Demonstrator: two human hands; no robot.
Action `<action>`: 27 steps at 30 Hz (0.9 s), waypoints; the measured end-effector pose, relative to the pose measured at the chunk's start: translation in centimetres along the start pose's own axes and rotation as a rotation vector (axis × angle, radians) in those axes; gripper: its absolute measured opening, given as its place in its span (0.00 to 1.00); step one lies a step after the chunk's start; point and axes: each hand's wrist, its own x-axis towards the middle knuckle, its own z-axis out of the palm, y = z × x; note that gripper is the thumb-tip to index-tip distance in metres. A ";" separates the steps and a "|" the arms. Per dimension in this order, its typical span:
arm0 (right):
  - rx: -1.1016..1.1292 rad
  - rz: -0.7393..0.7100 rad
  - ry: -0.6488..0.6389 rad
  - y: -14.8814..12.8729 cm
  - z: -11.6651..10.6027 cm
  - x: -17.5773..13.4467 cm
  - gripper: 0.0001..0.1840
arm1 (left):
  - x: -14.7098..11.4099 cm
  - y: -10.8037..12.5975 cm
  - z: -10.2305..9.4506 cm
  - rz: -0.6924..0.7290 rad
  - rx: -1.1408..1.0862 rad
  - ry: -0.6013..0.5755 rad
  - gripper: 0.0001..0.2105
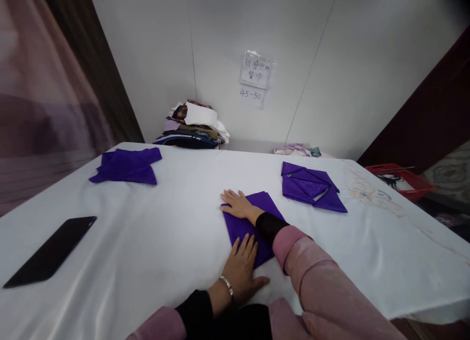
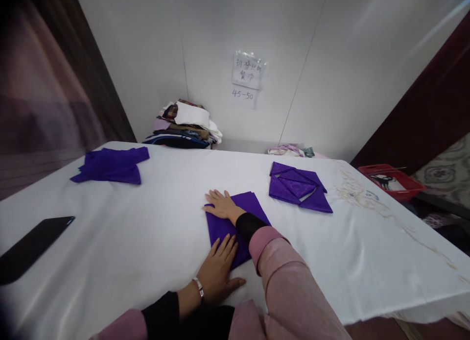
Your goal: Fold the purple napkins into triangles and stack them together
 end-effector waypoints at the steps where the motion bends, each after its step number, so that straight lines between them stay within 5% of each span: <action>1: 0.029 0.010 0.003 0.3 -0.2 0.1 0.37 | 0.0 0.0 0.0 0.004 0.003 0.002 0.42; 11: -0.026 0.329 0.166 8.4 -3.9 -5.7 0.28 | 0.0 0.2 -0.4 0.004 0.009 -0.020 0.42; 18: -0.090 0.347 0.070 9.5 -1.9 -10.8 0.28 | -0.1 0.2 -0.4 0.029 0.024 -0.021 0.40; 23: -0.116 0.448 0.134 10.3 -1.6 -12.5 0.28 | -0.3 -0.1 0.0 0.064 0.039 0.019 0.38; 27: -0.105 0.379 0.203 9.4 -1.5 -12.2 0.27 | -0.4 -0.2 -0.1 0.079 0.040 0.021 0.38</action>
